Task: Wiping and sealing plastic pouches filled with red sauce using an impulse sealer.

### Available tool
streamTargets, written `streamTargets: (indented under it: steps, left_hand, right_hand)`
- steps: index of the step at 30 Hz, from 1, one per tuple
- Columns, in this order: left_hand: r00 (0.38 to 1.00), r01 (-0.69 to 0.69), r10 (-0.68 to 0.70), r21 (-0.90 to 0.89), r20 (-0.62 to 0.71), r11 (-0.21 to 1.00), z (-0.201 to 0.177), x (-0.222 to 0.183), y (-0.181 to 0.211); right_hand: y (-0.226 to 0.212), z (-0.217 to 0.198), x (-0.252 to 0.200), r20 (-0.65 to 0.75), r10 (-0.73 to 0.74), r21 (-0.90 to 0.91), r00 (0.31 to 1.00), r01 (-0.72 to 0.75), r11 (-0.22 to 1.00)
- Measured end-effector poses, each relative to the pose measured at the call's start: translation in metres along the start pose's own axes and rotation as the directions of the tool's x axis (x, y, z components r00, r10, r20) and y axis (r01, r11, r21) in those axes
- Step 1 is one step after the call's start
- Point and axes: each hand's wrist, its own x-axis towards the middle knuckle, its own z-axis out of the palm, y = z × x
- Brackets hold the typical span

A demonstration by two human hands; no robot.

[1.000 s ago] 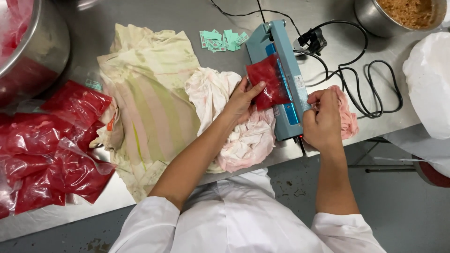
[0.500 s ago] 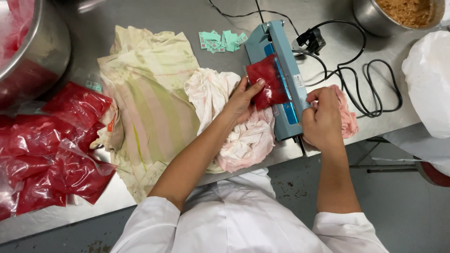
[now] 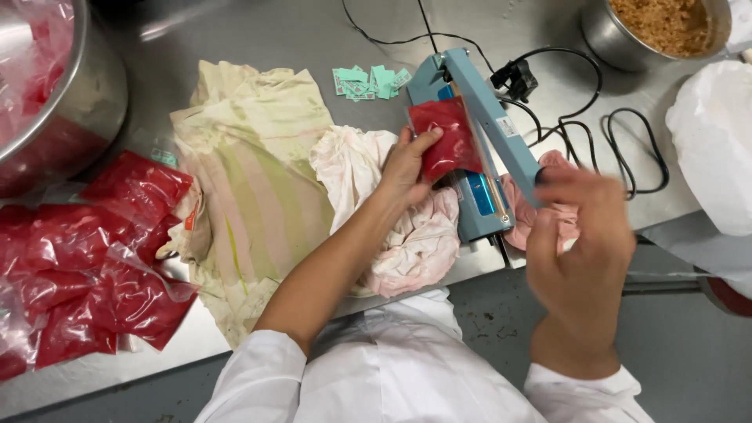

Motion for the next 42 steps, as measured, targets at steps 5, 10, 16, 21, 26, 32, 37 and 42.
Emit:
streamTargets:
  steps: [5,10,16,21,26,32,37,42]
  left_hand:
    - [0.984,-0.04,0.04,-0.006,0.175,0.999,-0.044,-0.012,0.01]
    - [0.945,-0.034,0.032,0.003,0.325,0.999,-0.091,-0.084,0.044]
    - [0.932,-0.351,0.292,0.327,0.215,0.878,-0.174,-0.155,0.102]
    - [0.856,-0.333,0.517,0.78,0.014,0.53,-0.202,-0.208,0.146]
    - [0.501,-0.016,0.715,0.831,0.488,-0.556,-0.223,-0.191,0.141]
    - [0.796,0.004,0.395,0.649,0.458,-0.761,-0.21,-0.182,0.118]
    - [0.794,0.013,0.402,0.65,0.455,-0.76,-0.222,-0.174,0.112]
    - [0.795,0.004,0.411,0.674,0.446,-0.739,-0.212,-0.184,0.107]
  right_hand:
    - [0.013,0.012,-0.055,0.539,0.269,0.46,0.798,-0.546,0.7]
    - [0.032,0.117,-0.061,0.669,0.235,0.727,0.705,-0.687,-0.008]
    - [-0.014,0.201,-0.032,0.876,0.096,0.482,0.473,-0.845,-0.231]
    - [-0.066,0.27,-0.026,0.908,0.21,0.337,0.363,-0.93,0.148]
    - [-0.093,0.25,-0.02,0.784,0.244,0.066,0.571,-0.467,0.882]
    - [-0.071,0.23,0.003,0.488,0.111,-0.107,0.866,-0.067,0.992]
    - [-0.002,0.282,-0.011,0.657,0.152,-0.153,0.738,-0.067,0.986]
    - [0.003,0.269,-0.012,0.378,-0.094,0.046,0.921,0.083,0.995]
